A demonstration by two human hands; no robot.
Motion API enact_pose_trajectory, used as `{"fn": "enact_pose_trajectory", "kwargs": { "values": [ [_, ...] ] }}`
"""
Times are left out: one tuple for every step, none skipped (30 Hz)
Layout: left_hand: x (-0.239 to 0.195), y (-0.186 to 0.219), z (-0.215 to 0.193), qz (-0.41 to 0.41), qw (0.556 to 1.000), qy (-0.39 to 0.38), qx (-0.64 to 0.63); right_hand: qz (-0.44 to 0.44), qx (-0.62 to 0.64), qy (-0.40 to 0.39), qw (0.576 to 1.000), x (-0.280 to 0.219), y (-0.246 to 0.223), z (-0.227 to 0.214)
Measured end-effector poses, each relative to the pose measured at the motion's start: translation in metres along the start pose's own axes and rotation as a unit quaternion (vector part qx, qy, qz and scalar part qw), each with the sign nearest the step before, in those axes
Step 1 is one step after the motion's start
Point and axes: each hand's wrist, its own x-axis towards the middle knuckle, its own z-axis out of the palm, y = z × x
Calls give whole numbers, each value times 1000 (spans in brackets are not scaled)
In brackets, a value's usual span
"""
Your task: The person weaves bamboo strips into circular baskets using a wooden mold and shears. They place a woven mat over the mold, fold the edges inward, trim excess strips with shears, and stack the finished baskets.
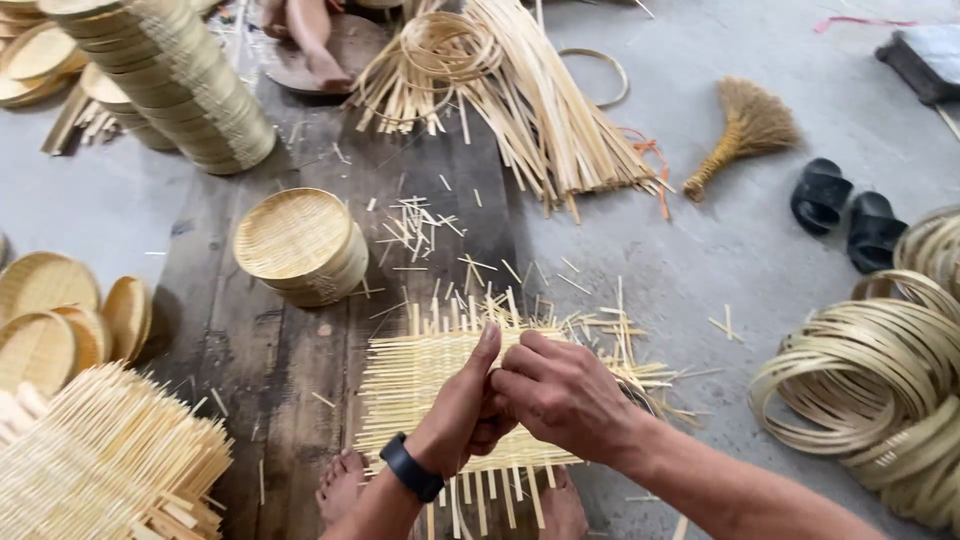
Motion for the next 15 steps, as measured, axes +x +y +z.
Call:
{"fn": "enact_pose_trajectory", "kwargs": {
  "values": [
    [-4,-1,-3,6,1000,4,-2,-7,2,0,1000,-1,-2,8],
    [-9,-6,-5,13,999,30,-4,18,-10,-9,1000,-5,-6,16],
    [-13,-10,-6,21,998,56,-7,42,-23,-19,999,-10,-9,25],
    [-10,-17,-9,17,998,57,-9,44,-20,-22,999,-13,-11,28],
    [-7,-23,-12,29,997,64,-14,52,-17,-15,998,-15,-12,32],
    [-2,-26,-15,48,996,69,-20,54,-19,-8,998,-14,-9,35],
    [3,-25,-17,52,996,69,-23,50,-20,-11,998,-12,1,36],
    [4,-31,-19,64,995,68,-42,46,2,-15,999,-15,6,38],
    [6,-37,-20,75,993,67,-61,41,24,-18,999,-19,11,41],
    [8,-37,-29,67,993,69,-64,47,30,-22,998,-21,17,36],
    [10,-36,-37,93,993,42,-62,171,74,6,983,-22,24,31],
    [16,-29,-45,128,990,14,-57,285,113,37,951,-19,36,24],
    [16,-29,-57,129,990,16,-57,283,114,37,951,-28,41,21],
    [18,-28,-70,190,970,50,-142,403,251,81,876,-34,46,18],
    [19,-26,-82,248,939,82,-226,506,378,120,766,-41,52,16]
  ]
}}
